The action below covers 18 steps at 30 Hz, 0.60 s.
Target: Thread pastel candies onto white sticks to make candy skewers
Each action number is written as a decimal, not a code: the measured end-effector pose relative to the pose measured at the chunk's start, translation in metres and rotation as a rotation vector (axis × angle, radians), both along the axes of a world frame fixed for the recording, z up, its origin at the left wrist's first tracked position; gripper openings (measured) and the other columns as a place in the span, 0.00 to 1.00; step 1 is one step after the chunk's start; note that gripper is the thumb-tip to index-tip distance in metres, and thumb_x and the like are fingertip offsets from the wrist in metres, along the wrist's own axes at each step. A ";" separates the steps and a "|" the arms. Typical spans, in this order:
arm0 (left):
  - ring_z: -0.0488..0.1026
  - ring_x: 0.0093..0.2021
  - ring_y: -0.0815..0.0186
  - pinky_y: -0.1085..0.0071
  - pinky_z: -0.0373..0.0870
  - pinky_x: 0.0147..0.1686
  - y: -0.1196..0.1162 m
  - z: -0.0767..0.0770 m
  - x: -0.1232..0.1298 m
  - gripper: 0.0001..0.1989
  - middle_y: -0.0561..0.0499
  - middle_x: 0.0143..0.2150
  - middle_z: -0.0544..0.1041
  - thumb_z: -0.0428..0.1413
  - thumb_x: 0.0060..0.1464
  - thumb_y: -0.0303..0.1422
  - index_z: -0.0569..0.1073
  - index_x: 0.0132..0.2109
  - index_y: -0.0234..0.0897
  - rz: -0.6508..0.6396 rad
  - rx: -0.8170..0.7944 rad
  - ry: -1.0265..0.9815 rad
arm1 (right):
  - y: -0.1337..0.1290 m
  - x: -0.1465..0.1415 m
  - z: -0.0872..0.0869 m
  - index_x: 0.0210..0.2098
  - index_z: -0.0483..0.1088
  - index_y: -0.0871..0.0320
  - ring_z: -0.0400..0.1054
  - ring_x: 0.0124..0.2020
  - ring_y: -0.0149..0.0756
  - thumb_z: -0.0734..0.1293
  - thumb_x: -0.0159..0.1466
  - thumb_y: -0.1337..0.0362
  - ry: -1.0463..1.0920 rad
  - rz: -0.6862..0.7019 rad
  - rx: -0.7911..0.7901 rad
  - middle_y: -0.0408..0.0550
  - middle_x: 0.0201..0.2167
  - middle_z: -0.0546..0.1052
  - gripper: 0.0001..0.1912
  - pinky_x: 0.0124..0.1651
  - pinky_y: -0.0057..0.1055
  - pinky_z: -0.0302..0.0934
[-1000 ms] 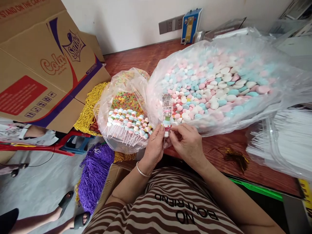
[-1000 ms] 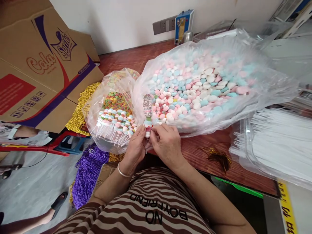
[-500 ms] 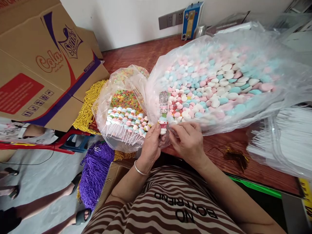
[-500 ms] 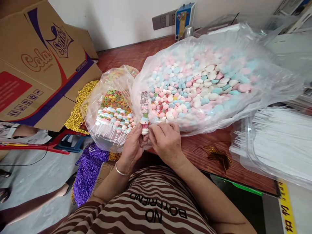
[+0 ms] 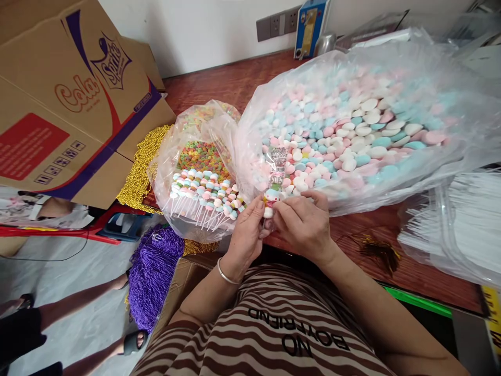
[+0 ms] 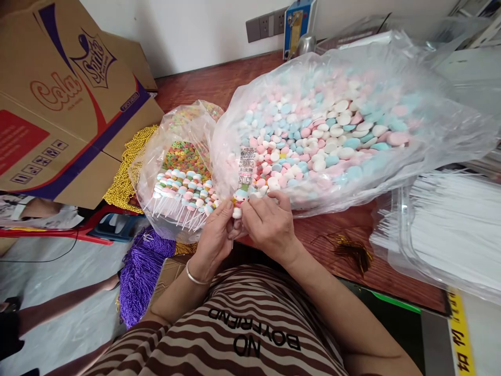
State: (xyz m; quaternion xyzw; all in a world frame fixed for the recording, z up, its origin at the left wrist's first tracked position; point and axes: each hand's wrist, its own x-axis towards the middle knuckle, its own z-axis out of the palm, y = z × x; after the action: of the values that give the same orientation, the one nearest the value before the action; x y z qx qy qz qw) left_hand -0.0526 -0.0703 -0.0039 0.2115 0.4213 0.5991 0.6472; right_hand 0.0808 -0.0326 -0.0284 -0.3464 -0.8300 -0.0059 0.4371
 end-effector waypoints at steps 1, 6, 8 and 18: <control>0.60 0.23 0.78 0.82 0.48 0.17 0.001 0.000 0.000 0.17 0.56 0.27 0.68 0.69 0.51 0.40 0.78 0.45 0.37 0.015 -0.004 -0.006 | 0.000 -0.001 0.001 0.39 0.74 0.54 0.72 0.35 0.36 0.64 0.70 0.68 0.022 0.002 0.005 0.48 0.35 0.81 0.07 0.53 0.43 0.59; 0.56 0.20 0.79 0.83 0.49 0.16 0.004 -0.001 0.004 0.22 0.58 0.26 0.66 0.70 0.48 0.41 0.79 0.48 0.38 0.089 -0.014 -0.032 | -0.003 -0.009 0.001 0.37 0.72 0.55 0.71 0.34 0.37 0.63 0.68 0.71 0.114 0.038 0.017 0.47 0.31 0.78 0.07 0.49 0.39 0.61; 0.57 0.20 0.79 0.83 0.49 0.16 0.004 0.000 0.005 0.21 0.58 0.26 0.67 0.70 0.49 0.42 0.78 0.47 0.37 0.099 -0.015 -0.038 | -0.003 -0.010 -0.002 0.38 0.72 0.55 0.72 0.36 0.38 0.63 0.67 0.71 0.139 0.016 0.012 0.47 0.32 0.79 0.07 0.49 0.40 0.61; 0.59 0.21 0.78 0.84 0.46 0.15 0.007 -0.001 0.006 0.21 0.58 0.26 0.67 0.70 0.48 0.46 0.73 0.37 0.37 0.117 -0.025 -0.046 | -0.007 -0.011 -0.006 0.41 0.70 0.55 0.72 0.38 0.41 0.64 0.66 0.72 0.202 -0.112 -0.086 0.48 0.33 0.78 0.06 0.47 0.40 0.62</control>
State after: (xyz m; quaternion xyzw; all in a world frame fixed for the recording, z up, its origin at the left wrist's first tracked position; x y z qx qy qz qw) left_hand -0.0462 -0.0636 -0.0051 0.1648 0.4255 0.6354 0.6229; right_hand 0.0698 -0.0393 -0.0342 -0.4094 -0.7605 0.0401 0.5024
